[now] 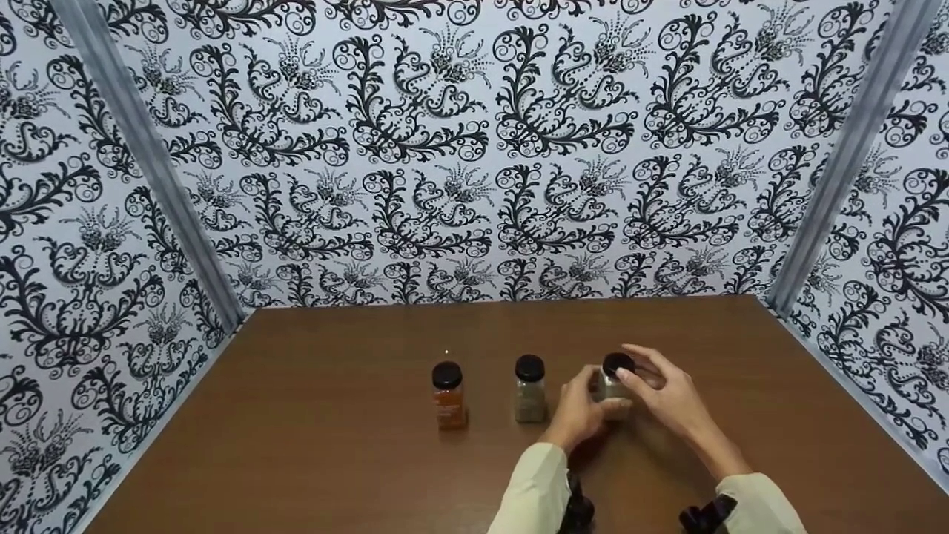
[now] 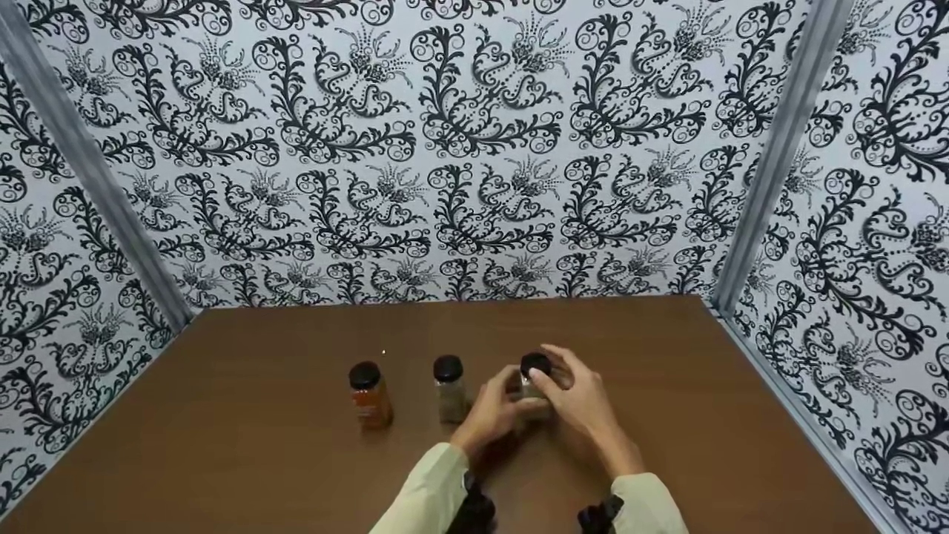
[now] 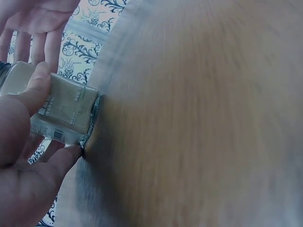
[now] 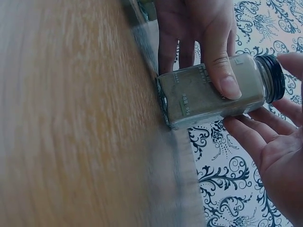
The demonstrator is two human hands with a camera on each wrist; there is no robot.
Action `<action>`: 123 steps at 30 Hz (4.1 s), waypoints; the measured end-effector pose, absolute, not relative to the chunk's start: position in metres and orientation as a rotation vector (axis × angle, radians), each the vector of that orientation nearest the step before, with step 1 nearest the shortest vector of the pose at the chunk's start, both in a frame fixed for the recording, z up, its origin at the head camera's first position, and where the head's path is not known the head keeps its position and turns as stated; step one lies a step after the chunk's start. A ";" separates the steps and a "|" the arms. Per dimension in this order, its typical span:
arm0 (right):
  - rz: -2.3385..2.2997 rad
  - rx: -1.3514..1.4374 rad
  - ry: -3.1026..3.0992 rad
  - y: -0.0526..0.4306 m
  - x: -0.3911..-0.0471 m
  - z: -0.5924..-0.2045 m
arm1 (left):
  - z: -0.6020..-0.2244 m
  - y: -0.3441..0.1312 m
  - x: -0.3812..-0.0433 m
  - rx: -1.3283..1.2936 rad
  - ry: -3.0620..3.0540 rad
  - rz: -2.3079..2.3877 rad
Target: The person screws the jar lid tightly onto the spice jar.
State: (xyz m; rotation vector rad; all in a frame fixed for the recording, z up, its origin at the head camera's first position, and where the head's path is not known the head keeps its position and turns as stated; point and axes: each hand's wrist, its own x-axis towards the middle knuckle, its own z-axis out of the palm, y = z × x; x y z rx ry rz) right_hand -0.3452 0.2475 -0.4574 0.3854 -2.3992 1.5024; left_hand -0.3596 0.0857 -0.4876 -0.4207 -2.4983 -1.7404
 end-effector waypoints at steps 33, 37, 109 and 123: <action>1.515 0.390 -2.371 0.249 -0.348 -0.460 | -0.486 0.085 -0.359 -0.428 -2.485 -1.739; 1.528 0.378 -2.383 0.249 -0.348 -0.460 | -0.486 0.085 -0.359 -0.439 -2.476 -1.728; 1.452 0.423 -2.384 0.252 -0.345 -0.460 | -0.487 0.085 -0.357 -0.452 -2.493 -1.653; 1.513 0.368 -2.368 0.248 -0.348 -0.461 | -0.488 0.085 -0.359 -0.467 -2.471 -1.629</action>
